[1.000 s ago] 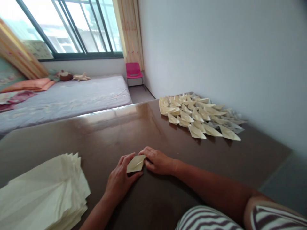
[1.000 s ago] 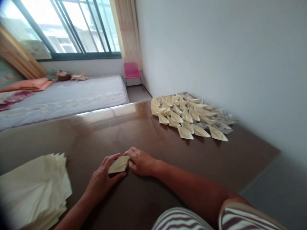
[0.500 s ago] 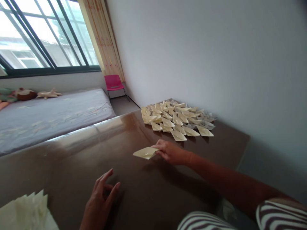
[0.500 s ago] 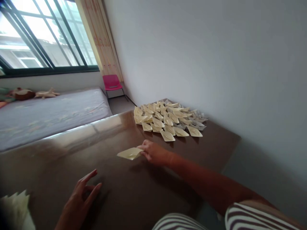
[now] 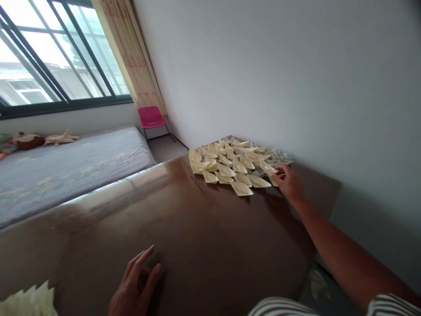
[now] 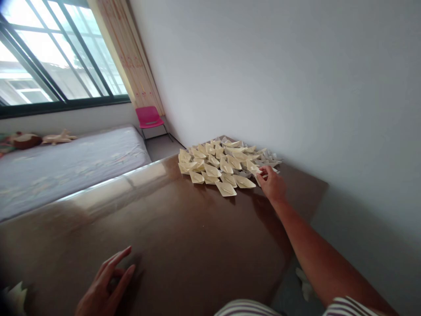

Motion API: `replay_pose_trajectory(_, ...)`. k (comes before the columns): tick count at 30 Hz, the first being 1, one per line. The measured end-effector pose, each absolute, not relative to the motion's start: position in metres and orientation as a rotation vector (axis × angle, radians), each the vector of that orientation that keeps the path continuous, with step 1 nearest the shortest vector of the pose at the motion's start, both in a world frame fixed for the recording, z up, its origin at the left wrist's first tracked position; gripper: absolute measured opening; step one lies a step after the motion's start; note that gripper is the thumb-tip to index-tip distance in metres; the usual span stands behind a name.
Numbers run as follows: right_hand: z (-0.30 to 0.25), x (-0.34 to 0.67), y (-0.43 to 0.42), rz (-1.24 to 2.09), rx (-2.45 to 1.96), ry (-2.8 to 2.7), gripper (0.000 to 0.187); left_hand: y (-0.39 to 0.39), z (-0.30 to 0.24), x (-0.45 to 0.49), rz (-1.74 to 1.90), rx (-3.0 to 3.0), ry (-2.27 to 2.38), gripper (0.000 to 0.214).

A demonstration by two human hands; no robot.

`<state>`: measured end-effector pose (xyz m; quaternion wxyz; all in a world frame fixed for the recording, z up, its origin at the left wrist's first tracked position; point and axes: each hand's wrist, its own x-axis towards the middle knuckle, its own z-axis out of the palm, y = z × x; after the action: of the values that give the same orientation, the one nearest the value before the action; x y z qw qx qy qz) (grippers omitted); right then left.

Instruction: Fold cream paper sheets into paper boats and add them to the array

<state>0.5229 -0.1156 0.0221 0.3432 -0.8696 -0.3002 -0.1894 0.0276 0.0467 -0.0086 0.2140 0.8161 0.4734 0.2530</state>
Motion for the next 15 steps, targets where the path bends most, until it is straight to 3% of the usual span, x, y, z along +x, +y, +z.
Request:
replay_pose_trajectory(8, 0.006, 0.52, -0.11, -0.446, -2.407, -0.93, 0.027, 0.046, -0.011, 0.026, 0.711, 2.327, 1.245, 0.046)
replay_pose_trajectory(15, 0.03, 0.505, -0.11, -0.607, -2.199, -1.014, 0.033, 0.044, -0.01, 0.028, 0.744, 2.368, 1.199, 0.036)
